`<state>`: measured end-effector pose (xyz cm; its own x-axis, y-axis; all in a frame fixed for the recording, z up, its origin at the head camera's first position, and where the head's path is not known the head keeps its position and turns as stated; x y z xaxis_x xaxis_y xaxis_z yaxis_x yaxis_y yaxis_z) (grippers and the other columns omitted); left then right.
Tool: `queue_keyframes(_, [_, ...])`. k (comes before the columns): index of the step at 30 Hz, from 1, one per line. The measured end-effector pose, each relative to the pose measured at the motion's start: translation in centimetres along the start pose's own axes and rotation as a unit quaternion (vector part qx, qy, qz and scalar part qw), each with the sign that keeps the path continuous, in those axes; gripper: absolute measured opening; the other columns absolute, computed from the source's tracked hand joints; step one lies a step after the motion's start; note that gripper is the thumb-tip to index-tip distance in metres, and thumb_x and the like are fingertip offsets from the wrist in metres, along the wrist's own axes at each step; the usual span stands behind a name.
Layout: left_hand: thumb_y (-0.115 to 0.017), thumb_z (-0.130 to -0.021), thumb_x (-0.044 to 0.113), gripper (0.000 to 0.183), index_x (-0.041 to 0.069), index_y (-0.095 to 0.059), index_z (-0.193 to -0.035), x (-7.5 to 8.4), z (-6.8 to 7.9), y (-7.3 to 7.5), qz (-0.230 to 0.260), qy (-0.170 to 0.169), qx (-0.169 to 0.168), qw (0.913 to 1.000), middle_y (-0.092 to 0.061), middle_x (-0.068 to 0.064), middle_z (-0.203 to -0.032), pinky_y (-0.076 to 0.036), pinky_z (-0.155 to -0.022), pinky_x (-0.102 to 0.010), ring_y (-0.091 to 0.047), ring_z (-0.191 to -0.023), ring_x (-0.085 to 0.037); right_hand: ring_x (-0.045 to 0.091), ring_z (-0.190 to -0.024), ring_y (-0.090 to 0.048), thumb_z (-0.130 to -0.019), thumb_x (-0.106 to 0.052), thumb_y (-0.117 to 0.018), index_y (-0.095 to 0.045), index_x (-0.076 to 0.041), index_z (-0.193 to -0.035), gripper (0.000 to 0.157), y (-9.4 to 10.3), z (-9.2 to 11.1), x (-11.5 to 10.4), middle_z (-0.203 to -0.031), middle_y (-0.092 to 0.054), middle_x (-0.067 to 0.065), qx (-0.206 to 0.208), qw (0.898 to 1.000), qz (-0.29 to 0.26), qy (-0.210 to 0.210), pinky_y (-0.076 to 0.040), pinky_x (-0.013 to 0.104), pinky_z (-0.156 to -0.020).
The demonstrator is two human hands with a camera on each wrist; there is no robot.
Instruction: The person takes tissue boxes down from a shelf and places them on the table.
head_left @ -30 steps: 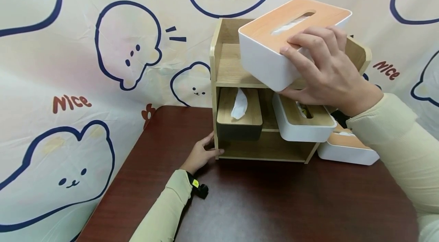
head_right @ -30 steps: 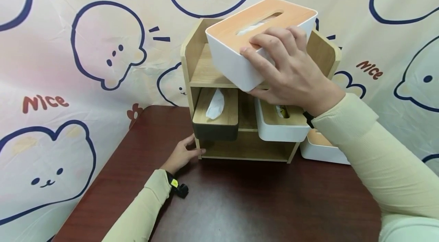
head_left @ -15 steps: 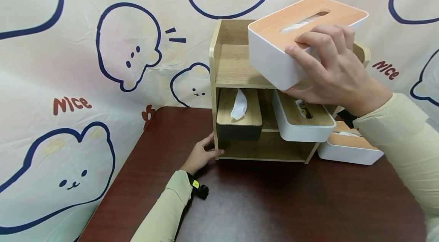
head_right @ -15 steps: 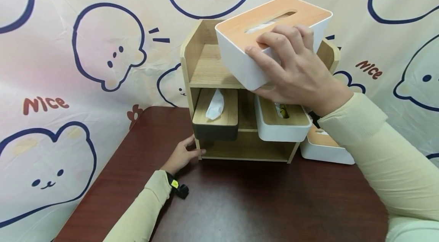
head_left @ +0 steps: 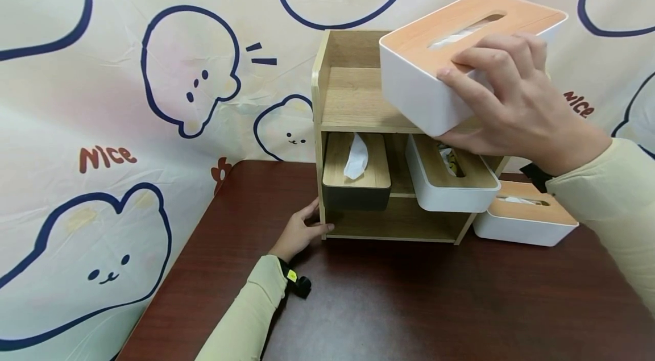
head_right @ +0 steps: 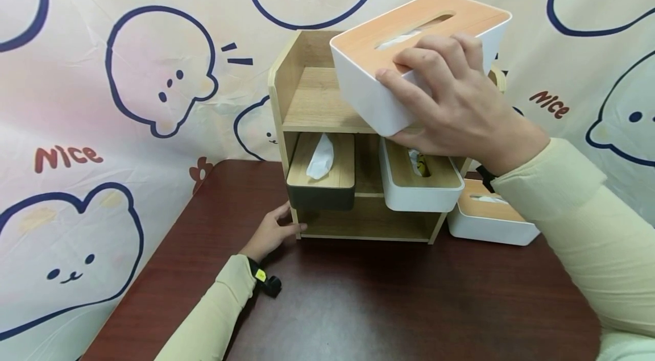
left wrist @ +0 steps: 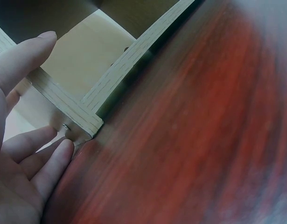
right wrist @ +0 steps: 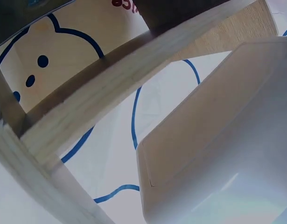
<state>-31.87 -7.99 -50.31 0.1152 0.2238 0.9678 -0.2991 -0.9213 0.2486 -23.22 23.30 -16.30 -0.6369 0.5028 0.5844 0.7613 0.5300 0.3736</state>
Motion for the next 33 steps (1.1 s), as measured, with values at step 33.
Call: queue_keyframes(33, [-0.083, -0.074, 0.046, 0.086, 0.039, -0.038, -0.147, -1.1, -0.1, -0.1, 0.009, -0.013, 0.013, 0.9998, -0.047, 0.007, -0.143, -0.033, -0.105, -0.048, -0.033, -0.137, -0.018, 0.048, -0.106, -0.047, -0.092, -0.061, -0.045, -0.055, -0.004, -0.118, 0.064, 2.9, 0.0, 0.6, -0.112, -0.053, 0.023, -0.004, 1.0, 0.016, -0.01, -0.027, 0.066, -0.083])
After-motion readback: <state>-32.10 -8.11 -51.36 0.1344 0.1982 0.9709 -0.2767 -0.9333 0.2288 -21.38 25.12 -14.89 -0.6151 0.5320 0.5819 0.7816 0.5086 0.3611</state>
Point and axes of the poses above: each hand's wrist, its own z-axis away from the middle knuckle, its own y-axis out of the back of the hand, x = y × z, the point moved 1 cm from there along -z, towards the middle knuckle
